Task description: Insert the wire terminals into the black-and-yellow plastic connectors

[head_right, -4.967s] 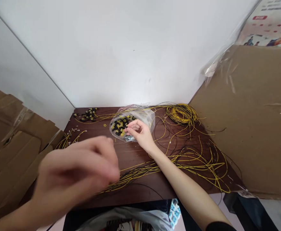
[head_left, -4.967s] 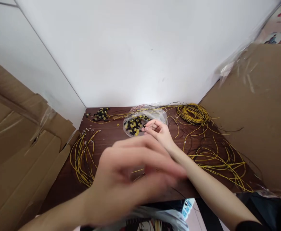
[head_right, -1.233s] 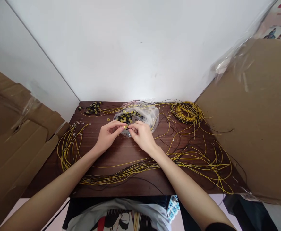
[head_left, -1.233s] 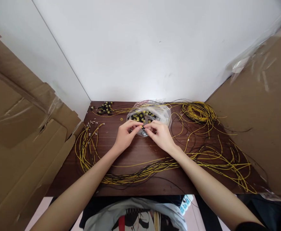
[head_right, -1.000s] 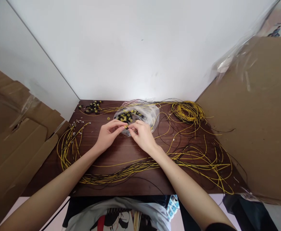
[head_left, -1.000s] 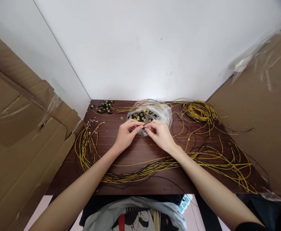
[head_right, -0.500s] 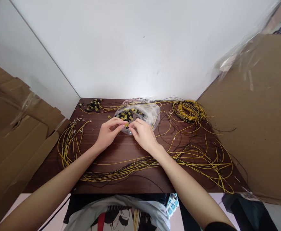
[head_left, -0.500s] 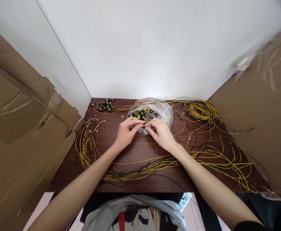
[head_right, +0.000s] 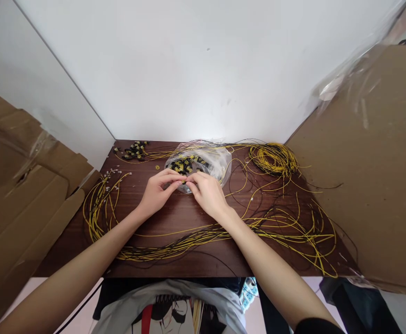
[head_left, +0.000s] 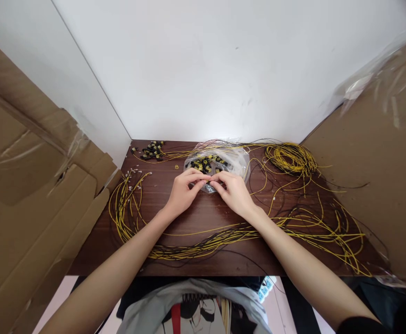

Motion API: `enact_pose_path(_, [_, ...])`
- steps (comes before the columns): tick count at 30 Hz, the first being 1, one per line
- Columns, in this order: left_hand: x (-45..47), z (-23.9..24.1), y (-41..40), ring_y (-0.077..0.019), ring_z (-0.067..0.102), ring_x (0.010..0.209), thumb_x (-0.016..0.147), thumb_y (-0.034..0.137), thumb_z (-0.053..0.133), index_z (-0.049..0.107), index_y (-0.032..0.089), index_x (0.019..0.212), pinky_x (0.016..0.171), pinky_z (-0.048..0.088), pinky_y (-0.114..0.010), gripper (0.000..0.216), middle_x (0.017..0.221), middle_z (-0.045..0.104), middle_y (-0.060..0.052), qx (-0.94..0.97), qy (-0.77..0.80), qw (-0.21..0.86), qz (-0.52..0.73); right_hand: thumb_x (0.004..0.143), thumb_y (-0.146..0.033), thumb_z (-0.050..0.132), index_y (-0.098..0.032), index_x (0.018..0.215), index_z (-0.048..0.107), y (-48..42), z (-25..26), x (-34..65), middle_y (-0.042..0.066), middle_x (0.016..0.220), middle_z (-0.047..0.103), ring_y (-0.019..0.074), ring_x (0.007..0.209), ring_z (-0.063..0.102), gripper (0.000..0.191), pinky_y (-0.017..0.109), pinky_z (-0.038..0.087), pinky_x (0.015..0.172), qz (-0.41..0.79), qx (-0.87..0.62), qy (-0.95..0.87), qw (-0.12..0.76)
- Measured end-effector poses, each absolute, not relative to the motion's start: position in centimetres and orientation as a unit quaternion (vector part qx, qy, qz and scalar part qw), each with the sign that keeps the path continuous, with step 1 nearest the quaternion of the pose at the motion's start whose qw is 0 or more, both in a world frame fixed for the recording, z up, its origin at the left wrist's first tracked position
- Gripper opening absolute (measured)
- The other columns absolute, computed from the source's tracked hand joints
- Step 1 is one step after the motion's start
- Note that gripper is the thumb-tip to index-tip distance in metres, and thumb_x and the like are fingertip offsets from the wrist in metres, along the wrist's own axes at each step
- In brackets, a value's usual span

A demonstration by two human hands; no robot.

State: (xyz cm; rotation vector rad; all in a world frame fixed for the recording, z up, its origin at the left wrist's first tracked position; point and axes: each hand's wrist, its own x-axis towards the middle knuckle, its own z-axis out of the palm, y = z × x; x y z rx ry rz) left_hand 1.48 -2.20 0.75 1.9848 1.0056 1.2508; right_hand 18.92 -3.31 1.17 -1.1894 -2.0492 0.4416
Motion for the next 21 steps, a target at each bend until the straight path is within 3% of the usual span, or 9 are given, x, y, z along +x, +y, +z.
enact_pose_path(5, [1.5, 0.8, -2.3, -0.015, 0.06, 0.082, 0.082, 0.018, 0.059, 0.074, 0.021, 0.091, 0.076, 0.047, -0.027, 0.017, 0.087, 0.066, -0.005, 0.746, 0.368, 0.287, 0.475, 0.084, -0.016, 0.056, -0.019, 0.087, 0.067, -3.4, 1.5, 18.8, 0.004, 0.085, 0.07, 0.0183, 0.076, 0.064, 0.012, 0.033, 0.048, 0.071, 0.229, -0.472, -0.756, 0.391])
enact_pose_path(11, [1.5, 0.8, -2.5, -0.0149, 0.06, 0.082, 0.082, 0.016, 0.059, 0.073, 0.021, 0.092, 0.076, 0.047, -0.028, 0.018, 0.086, 0.066, -0.006, 0.765, 0.346, 0.247, 0.484, 0.084, -0.021, 0.056, -0.018, 0.087, 0.067, -3.3, 1.5, 18.8, 0.002, 0.069, 0.068, 0.0172, 0.064, 0.064, 0.011, 0.033, 0.05, 0.064, 0.342, -0.472, -0.696, 0.42])
enact_pose_path(21, [1.6, 0.6, -2.7, -0.0145, 0.059, 0.082, 0.085, 0.019, 0.057, 0.072, 0.02, 0.093, 0.074, 0.048, -0.028, 0.017, 0.087, 0.064, -0.007, 0.793, 0.32, 0.171, 0.489, 0.082, -0.03, 0.057, -0.016, 0.086, 0.065, -2.8, 0.6, 18.6, 0.003, 0.068, 0.065, 0.0147, 0.062, 0.062, 0.016, 0.03, 0.052, 0.061, 0.425, -0.455, -0.643, 0.446])
